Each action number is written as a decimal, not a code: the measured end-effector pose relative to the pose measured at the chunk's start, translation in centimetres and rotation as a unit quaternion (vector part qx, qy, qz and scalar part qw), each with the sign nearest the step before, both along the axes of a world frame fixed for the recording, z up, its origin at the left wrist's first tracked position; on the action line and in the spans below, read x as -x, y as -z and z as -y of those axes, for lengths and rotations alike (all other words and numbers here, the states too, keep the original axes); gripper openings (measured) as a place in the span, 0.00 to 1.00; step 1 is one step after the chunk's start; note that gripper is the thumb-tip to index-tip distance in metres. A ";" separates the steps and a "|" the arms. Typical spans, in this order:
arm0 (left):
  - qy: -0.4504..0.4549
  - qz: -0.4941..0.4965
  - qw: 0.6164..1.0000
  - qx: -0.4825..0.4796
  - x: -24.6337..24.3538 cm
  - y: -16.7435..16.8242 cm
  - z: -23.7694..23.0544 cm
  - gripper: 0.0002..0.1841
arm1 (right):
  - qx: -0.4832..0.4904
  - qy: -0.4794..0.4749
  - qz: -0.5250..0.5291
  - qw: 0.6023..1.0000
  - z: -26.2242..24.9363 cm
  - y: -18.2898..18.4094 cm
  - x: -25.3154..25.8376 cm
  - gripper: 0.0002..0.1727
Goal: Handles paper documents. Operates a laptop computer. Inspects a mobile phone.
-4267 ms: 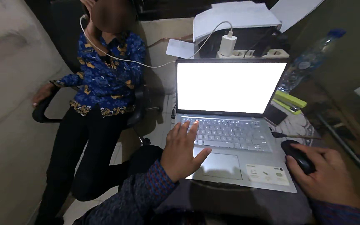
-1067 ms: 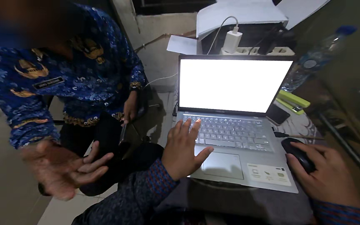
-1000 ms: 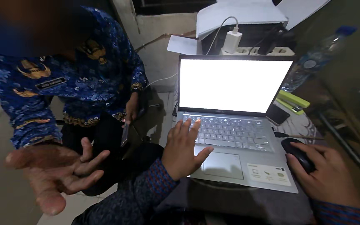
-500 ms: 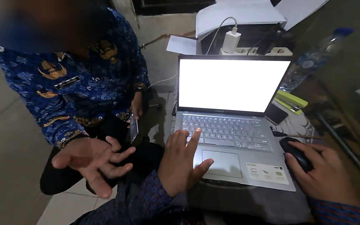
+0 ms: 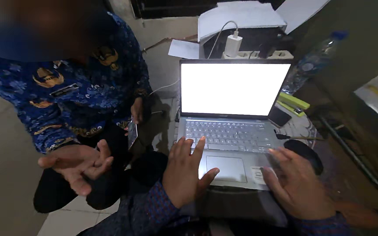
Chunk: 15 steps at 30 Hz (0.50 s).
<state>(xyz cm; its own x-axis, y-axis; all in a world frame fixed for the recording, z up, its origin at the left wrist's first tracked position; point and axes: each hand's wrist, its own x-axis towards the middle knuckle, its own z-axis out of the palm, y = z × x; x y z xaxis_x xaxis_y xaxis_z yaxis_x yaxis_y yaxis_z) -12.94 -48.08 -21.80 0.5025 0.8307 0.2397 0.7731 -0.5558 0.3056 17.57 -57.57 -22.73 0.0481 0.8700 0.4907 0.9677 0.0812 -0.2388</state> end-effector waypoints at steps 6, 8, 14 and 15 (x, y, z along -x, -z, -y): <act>0.000 -0.003 1.000 -0.017 0.0 0.0 0.0 0.50 | 0.011 -0.005 -0.015 1.000 -0.3 1.1 1.6 0.38; -0.003 -0.007 1.000 -0.021 -0.1 0.0 0.0 0.51 | 0.006 -0.009 -0.007 1.000 -0.3 1.0 1.5 0.37; -0.001 0.009 1.000 -0.009 -0.1 -0.2 -0.3 0.52 | 0.011 -0.008 -0.006 1.000 -0.4 0.9 1.5 0.40; 0.002 0.013 1.000 -0.003 -0.1 -0.3 -0.4 0.51 | 0.011 -0.006 -0.007 1.000 -0.4 0.9 1.5 0.40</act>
<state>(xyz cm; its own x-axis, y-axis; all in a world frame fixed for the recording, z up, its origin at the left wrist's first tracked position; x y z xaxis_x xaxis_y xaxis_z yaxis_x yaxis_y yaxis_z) -12.83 -47.65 -21.49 0.4996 0.8269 0.2582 0.7624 -0.5612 0.3221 16.07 -57.20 -23.65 0.0437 0.8807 0.4716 0.9633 0.0880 -0.2536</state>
